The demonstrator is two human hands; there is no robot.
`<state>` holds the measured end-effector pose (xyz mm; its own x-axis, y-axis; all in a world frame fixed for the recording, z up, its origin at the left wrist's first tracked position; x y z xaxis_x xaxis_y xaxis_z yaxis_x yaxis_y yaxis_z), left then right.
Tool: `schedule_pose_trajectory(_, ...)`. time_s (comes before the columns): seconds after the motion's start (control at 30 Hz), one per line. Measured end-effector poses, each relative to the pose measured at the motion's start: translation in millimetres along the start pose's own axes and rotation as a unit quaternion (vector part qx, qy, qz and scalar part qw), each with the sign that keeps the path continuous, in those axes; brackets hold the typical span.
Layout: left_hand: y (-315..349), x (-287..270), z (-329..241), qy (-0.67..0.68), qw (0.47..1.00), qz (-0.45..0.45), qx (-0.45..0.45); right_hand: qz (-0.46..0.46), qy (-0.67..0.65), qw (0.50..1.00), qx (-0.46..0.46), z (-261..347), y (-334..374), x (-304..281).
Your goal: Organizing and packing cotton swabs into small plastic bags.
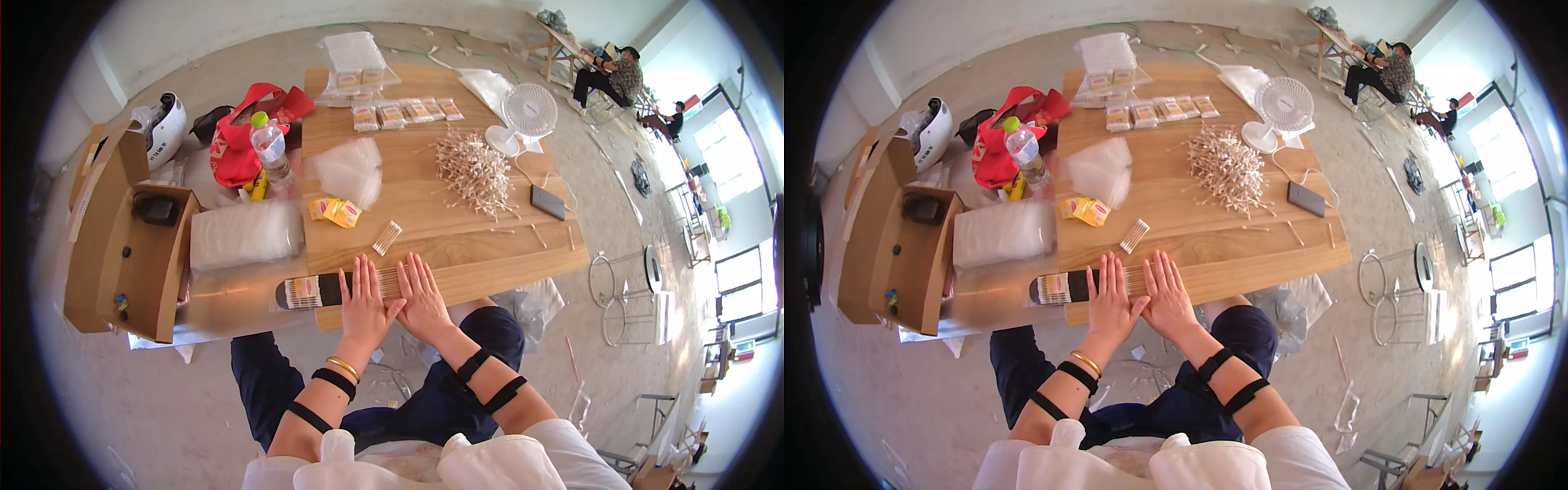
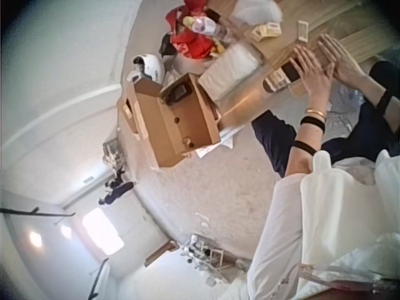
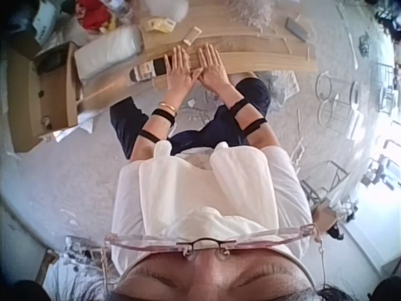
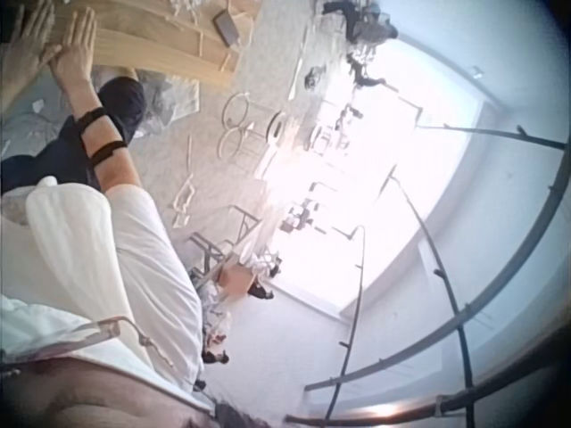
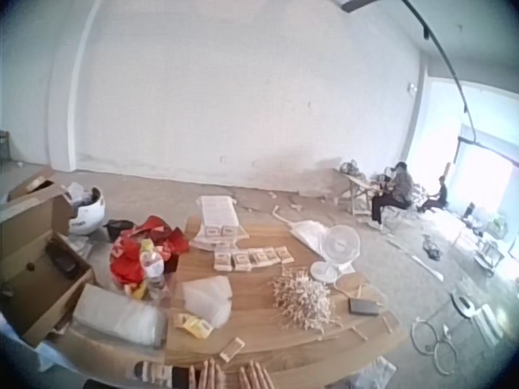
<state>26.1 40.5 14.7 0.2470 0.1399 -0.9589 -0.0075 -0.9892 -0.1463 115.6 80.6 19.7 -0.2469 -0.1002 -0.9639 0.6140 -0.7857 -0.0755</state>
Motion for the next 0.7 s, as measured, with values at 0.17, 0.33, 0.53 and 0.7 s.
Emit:
schedule_pose_trajectory(0.17,7,2,5,0.017,1.0,-0.011,-0.011,-0.002,-0.007,1.0,-0.003,4,3,0)
schedule_pose_trajectory(0.33,14,2,-1,0.035,0.999,0.014,0.025,-0.003,-0.004,1.0,0.0,2,1,-3)
schedule_pose_trajectory(0.53,19,-3,-1,0.008,0.999,-0.024,0.035,-0.008,0.002,1.0,-0.002,5,1,-2)
schedule_pose_trajectory(0.7,25,-34,14,0.213,0.961,-0.177,0.009,-0.004,-0.012,1.0,0.002,4,2,-6)
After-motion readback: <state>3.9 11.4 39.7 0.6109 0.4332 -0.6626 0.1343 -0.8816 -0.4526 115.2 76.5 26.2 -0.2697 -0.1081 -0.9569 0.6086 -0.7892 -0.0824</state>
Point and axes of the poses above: each hand's wrist, its own y-axis away from the middle knuckle, its own x-axis out of the palm, z = x × y, the point moved 10 cm from there along -y, towards the middle knuckle, and after that the axes turned 9 degrees about x, right-handed, at the moved point
